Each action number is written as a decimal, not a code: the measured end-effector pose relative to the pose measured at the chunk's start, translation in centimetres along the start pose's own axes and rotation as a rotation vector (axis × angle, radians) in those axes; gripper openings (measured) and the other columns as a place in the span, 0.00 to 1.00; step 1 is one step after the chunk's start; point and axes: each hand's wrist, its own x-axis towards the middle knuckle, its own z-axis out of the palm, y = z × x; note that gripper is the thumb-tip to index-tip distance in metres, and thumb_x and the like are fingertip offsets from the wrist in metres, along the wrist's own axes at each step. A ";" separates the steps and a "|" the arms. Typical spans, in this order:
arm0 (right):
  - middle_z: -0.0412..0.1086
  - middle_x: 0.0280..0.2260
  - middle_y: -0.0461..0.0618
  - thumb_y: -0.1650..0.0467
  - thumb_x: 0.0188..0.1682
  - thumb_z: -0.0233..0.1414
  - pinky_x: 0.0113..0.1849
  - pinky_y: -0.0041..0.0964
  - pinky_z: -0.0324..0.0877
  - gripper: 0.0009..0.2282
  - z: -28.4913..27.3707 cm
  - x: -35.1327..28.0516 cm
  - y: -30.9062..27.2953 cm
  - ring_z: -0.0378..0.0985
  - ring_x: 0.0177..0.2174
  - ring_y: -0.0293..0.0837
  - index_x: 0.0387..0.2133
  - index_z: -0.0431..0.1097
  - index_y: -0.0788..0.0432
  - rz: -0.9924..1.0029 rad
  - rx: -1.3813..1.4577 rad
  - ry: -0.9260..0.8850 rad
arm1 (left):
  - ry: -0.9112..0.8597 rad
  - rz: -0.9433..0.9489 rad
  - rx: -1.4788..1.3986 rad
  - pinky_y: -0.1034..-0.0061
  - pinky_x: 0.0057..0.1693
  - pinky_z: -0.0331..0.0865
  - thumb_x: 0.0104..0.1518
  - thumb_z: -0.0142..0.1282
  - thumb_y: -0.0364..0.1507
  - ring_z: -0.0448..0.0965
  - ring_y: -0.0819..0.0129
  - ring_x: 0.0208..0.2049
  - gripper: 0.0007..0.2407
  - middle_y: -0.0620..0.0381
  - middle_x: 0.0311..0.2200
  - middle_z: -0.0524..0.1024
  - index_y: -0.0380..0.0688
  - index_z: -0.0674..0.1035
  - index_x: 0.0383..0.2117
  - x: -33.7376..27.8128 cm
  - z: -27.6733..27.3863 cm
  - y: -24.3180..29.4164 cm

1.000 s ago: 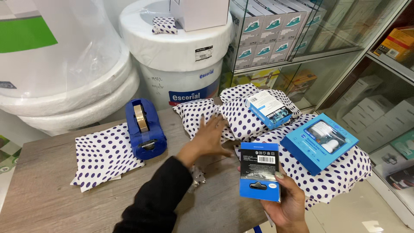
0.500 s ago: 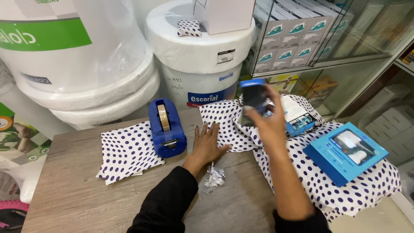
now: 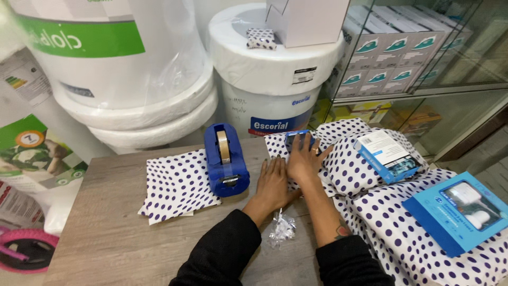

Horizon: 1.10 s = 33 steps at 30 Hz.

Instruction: The person unwraps small electronic items from polka-dot paper by hand and using a tape dispenser.

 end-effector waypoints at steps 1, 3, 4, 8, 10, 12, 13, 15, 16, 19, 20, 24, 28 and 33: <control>0.51 0.73 0.55 0.63 0.56 0.49 0.63 0.79 0.21 0.30 0.6 0.3 0.6 0.47 0.70 0.64 0.73 0.51 0.46 -0.010 0.002 -0.010 | -0.006 -0.012 0.000 0.45 0.75 0.43 0.53 0.49 0.61 0.57 0.40 0.72 0.48 0.30 0.68 0.61 0.25 0.58 0.69 0.0 -0.1 0.2; 0.52 0.72 0.62 0.68 0.57 0.45 0.59 0.91 0.20 0.28 1.7 1.0 1.0 0.50 0.69 0.70 0.73 0.52 0.47 -0.038 0.032 0.044 | 0.339 0.134 -0.105 0.50 0.70 0.61 0.49 0.69 0.34 0.72 0.37 0.62 0.34 0.26 0.58 0.72 0.21 0.70 0.61 -0.3 -0.5 0.1; 0.52 0.72 0.62 0.68 0.57 0.45 0.59 0.91 0.20 0.28 3.7 1.6 1.8 0.50 0.69 0.70 0.73 0.52 0.47 -0.060 0.039 0.035 | 0.338 0.111 -0.096 0.50 0.70 0.61 0.49 0.69 0.34 0.72 0.37 0.62 0.34 0.26 0.58 0.72 0.21 0.70 0.61 -0.5 -1.1 0.0; 0.62 0.69 0.67 0.64 0.50 0.60 0.59 0.93 0.24 0.33 4.9 1.8 2.1 0.51 0.69 0.76 0.71 0.62 0.53 -0.146 0.047 0.411 | 0.790 0.304 0.005 0.65 0.56 0.73 0.58 0.60 0.28 0.83 0.57 0.48 0.14 0.51 0.50 0.80 0.45 0.81 0.51 -2.7 -5.2 -0.4; 0.63 0.69 0.68 0.61 0.49 0.60 0.59 0.92 0.23 0.33 2.5 1.0 1.8 0.50 0.70 0.76 0.71 0.65 0.54 -0.159 0.093 0.436 | 1.036 0.361 0.074 0.66 0.49 0.73 0.66 0.55 0.29 0.83 0.62 0.43 0.11 0.58 0.50 0.80 0.52 0.81 0.52 -4.7 -6.8 -2.2; 0.64 0.67 0.75 0.61 0.50 0.60 0.55 0.94 0.22 0.34 0.9 0.5 2.1 0.49 0.68 0.82 0.70 0.65 0.62 -0.248 0.207 0.516 | 1.209 0.290 0.253 0.53 0.60 0.64 0.54 0.64 0.32 0.80 0.57 0.50 0.14 0.59 0.49 0.80 0.60 0.82 0.47 -7.1 -6.7 -5.7; 0.64 0.67 0.75 0.61 0.50 0.60 0.55 0.94 0.22 0.34 -1.0 -0.4 1.6 0.49 0.68 0.82 0.70 0.65 0.62 -0.260 0.212 0.511 | 1.207 0.279 0.262 0.53 0.60 0.64 0.54 0.64 0.32 0.80 0.57 0.50 0.14 0.59 0.49 0.80 0.60 0.82 0.47 -8.9 -7.4 -7.7; 0.63 0.66 0.75 0.62 0.51 0.58 0.52 0.95 0.24 0.31 -4.8 -2.2 0.9 0.46 0.68 0.81 0.67 0.67 0.65 -0.306 0.339 0.408 | 1.027 0.161 0.242 0.52 0.63 0.60 0.56 0.67 0.43 0.77 0.54 0.56 0.19 0.57 0.53 0.78 0.57 0.80 0.52 -12.3 -8.8 -11.6; 0.63 0.66 0.75 0.62 0.51 0.58 0.52 0.95 0.24 0.31 -6.4 -3.0 0.3 0.46 0.68 0.81 0.67 0.67 0.65 -0.313 0.344 0.404 | 1.024 0.154 0.249 0.52 0.63 0.60 0.56 0.67 0.43 0.77 0.54 0.56 0.19 0.57 0.53 0.78 0.57 0.80 0.52 -14.3 -10.2 -11.8; 0.63 0.66 0.71 0.62 0.50 0.58 0.53 0.96 0.25 0.31 -9.7 -4.6 -1.0 0.51 0.67 0.80 0.68 0.65 0.60 -0.336 0.399 0.256 | 0.412 -0.135 0.188 0.43 0.74 0.41 0.48 0.69 0.52 0.48 0.41 0.75 0.41 0.46 0.71 0.62 0.53 0.68 0.70 -18.7 -12.8 -12.8; 0.65 0.64 0.66 0.61 0.49 0.59 0.54 0.96 0.26 0.31 -9.6 -4.7 -1.2 0.56 0.66 0.78 0.67 0.66 0.56 -0.373 0.414 0.155 | 0.266 -0.205 0.187 0.42 0.73 0.45 0.55 0.61 0.53 0.54 0.40 0.73 0.35 0.47 0.70 0.64 0.55 0.70 0.69 -19.2 -12.8 -13.6; 0.73 0.57 0.58 0.54 0.44 0.63 0.56 0.95 0.25 0.31 -10.1 -5.9 -1.9 0.68 0.61 0.70 0.63 0.70 0.49 -0.498 0.396 -0.111 | 0.118 -0.256 0.228 0.42 0.69 0.59 0.63 0.51 0.53 0.69 0.39 0.66 0.27 0.47 0.65 0.72 0.58 0.74 0.66 -19.3 -13.7 -13.9; 0.72 0.58 0.62 0.56 0.47 0.62 0.59 0.91 0.26 0.31 -13.5 -7.8 -2.2 0.67 0.62 0.68 0.65 0.68 0.52 -0.524 0.425 -0.231 | 0.091 -0.311 0.296 0.42 0.66 0.64 0.59 0.56 0.51 0.72 0.39 0.64 0.28 0.49 0.64 0.74 0.61 0.74 0.66 -19.1 -14.1 -13.0; 0.73 0.58 0.59 0.59 0.46 0.64 0.59 0.85 0.48 0.30 -12.7 -7.6 -2.2 0.73 0.59 0.63 0.64 0.68 0.49 -0.535 0.400 -0.301 | 0.039 -0.658 0.544 0.34 0.61 0.62 0.52 0.54 0.50 0.78 0.36 0.57 0.34 0.44 0.60 0.76 0.60 0.68 0.70 -18.9 -13.5 -13.2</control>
